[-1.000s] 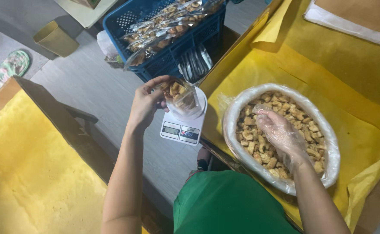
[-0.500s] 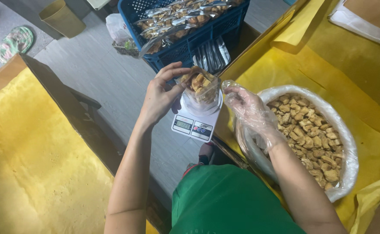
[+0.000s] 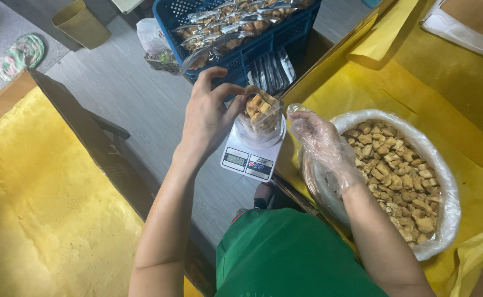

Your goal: The person scoops snack pieces from a large bowl into small plastic bags, weighs each bag on a digital scale, and places the sealed bags into a blue basket. The process is repeated continuously throughout the clip.

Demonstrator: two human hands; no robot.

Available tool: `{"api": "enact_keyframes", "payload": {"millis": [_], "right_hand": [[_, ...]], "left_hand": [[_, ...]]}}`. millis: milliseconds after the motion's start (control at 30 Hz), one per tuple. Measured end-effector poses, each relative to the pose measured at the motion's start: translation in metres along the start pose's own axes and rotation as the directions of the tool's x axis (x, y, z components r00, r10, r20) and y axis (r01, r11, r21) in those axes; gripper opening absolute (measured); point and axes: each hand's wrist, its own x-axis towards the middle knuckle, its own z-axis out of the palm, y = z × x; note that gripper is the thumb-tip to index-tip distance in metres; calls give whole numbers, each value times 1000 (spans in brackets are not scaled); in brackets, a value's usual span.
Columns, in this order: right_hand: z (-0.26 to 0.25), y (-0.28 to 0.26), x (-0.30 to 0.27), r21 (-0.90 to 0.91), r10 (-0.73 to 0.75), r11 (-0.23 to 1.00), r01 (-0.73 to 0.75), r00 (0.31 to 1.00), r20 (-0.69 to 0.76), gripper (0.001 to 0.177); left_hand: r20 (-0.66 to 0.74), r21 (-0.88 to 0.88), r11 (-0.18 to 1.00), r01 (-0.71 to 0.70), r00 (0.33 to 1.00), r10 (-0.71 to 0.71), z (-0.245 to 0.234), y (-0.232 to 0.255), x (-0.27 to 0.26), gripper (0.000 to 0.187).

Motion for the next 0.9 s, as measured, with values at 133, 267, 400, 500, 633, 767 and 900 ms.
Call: {"api": "enact_keyframes", "payload": {"millis": [133, 267, 400, 500, 633, 767, 900], "right_hand": [[-3, 6, -3, -58, 7, 998, -8, 1000, -22, 37], [-5, 0, -10, -95, 10, 995, -15, 999, -53, 35], [-4, -10, -14, -97, 64, 993, -69, 996, -59, 36], [-3, -17, -17, -120, 91, 988, -96, 995, -50, 36], [0, -26, -21, -96, 134, 986, -138, 990, -49, 37], [1, -39, -22, -60, 168, 983, -172, 984, -59, 40], [-1, -52, -32, -2, 291, 956, -293, 952, -97, 38]], "left_hand": [[62, 29, 1000, -1, 998, -1, 17, -7, 11, 17], [64, 116, 991, -62, 996, 54, 29, -12, 16, 15], [115, 148, 987, -60, 992, 43, 37, -14, 19, 15], [144, 160, 986, -46, 989, 23, 43, -17, 20, 16], [162, 175, 979, -102, 984, 73, 42, -21, 18, 23], [181, 167, 981, -95, 981, 64, 27, -18, 16, 15], [355, -58, 995, -79, 930, 95, 7, -16, 19, 33]]}}
